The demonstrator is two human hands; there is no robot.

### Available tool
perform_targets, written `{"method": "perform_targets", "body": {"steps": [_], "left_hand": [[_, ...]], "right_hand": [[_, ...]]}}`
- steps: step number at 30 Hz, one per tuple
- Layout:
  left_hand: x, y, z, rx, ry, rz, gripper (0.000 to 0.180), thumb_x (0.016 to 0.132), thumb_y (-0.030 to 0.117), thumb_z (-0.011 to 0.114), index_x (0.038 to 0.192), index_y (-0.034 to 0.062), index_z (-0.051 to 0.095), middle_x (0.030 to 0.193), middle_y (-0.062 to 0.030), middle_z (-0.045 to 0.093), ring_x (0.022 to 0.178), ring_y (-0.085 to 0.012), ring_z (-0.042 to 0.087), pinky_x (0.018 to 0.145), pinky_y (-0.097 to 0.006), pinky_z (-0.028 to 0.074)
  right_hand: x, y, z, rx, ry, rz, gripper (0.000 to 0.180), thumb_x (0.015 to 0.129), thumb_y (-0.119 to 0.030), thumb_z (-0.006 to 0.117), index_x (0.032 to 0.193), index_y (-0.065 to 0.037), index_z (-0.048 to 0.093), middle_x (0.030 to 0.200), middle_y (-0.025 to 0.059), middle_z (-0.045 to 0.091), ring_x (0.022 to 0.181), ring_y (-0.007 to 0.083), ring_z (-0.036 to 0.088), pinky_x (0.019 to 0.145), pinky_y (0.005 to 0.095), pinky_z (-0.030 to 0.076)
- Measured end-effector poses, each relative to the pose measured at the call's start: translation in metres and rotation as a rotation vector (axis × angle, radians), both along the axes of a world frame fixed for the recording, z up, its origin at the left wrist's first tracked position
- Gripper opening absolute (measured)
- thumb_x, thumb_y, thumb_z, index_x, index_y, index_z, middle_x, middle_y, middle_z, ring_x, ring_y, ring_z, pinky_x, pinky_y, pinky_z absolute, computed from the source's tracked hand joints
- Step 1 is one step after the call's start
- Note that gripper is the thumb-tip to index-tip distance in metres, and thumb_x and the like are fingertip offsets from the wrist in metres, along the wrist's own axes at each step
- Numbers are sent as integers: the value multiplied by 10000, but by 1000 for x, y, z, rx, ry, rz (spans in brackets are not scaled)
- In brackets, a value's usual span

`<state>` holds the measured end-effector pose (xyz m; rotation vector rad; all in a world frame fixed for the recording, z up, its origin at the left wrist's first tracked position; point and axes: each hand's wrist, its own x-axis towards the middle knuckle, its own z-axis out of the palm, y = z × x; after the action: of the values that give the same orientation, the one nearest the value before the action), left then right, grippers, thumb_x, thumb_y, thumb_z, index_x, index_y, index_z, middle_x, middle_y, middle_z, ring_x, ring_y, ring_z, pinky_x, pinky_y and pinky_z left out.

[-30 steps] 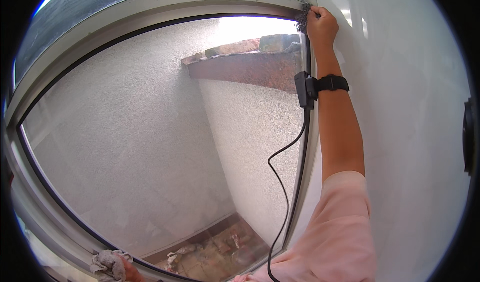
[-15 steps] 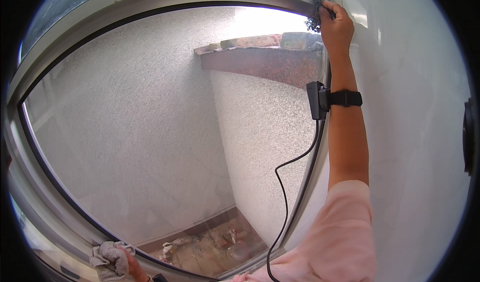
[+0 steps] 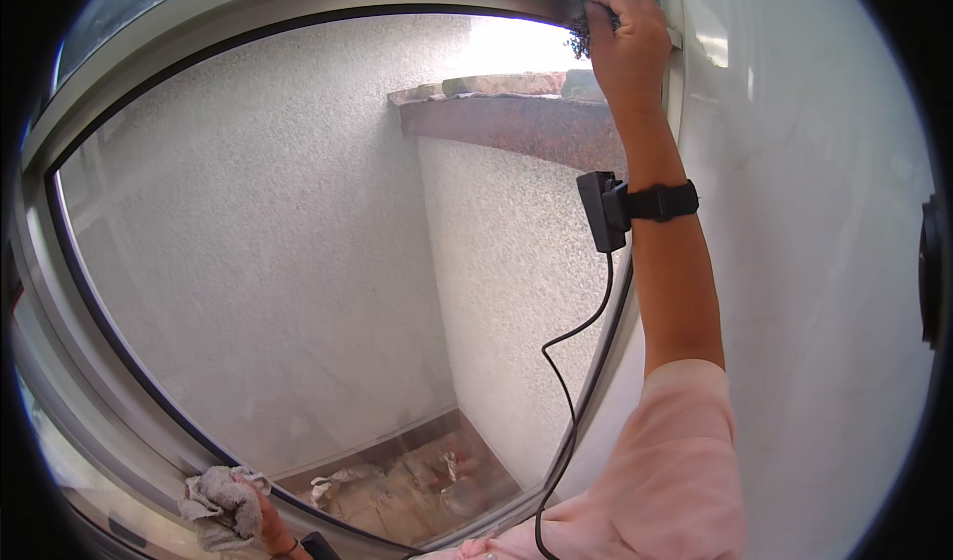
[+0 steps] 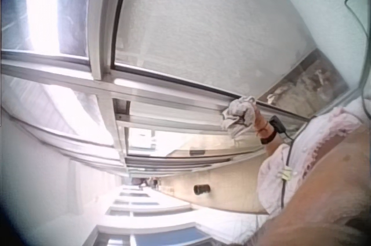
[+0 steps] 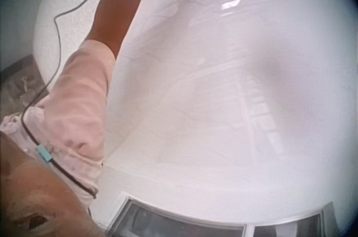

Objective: The person cleans the frame and tracks of a sliding glass window using a cloth and a steel wool scrubber, moving between the top frame and vertical tracks.

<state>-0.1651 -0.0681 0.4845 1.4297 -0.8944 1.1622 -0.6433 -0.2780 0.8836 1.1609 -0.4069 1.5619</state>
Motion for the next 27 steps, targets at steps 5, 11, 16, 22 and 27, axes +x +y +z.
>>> {"method": "perform_targets", "body": {"steps": [5,11,16,22,27], "left_hand": [[5,5,2,142,26,77,638,800,85,563,1297,-43,183,1337,-170,252,1194,-276,310,1009,-351,241],[-10,2,12,-57,66,-146,661,789,89,570,1305,-32,175,1328,-166,265,1200,-275,308,1015,-345,226],[-1,3,7,-6,72,-99,682,781,99,589,1295,-40,163,1312,-167,277,1184,-270,318,996,-360,260],[-6,4,8,-3,99,-123,686,780,113,594,1295,-41,169,1312,-162,281,1184,-267,322,1001,-349,250],[-10,8,15,2,68,-42,652,770,111,585,1285,-31,212,1295,-161,307,1169,-272,346,992,-353,276]], "right_hand": [[47,11,-12,12,59,-9,152,733,-82,607,872,-118,659,901,29,601,808,232,521,728,316,431],[28,9,-12,12,10,-216,247,670,-14,626,898,-102,654,932,41,585,834,238,512,754,330,421],[53,22,-16,32,107,-145,347,615,77,599,914,-92,647,959,49,576,865,243,502,786,340,406],[40,17,-20,80,15,-214,346,626,75,582,921,-92,650,952,55,582,866,248,503,777,336,416],[42,18,-15,57,49,-165,312,662,54,579,916,-110,655,949,35,591,838,242,510,754,332,436]]}}
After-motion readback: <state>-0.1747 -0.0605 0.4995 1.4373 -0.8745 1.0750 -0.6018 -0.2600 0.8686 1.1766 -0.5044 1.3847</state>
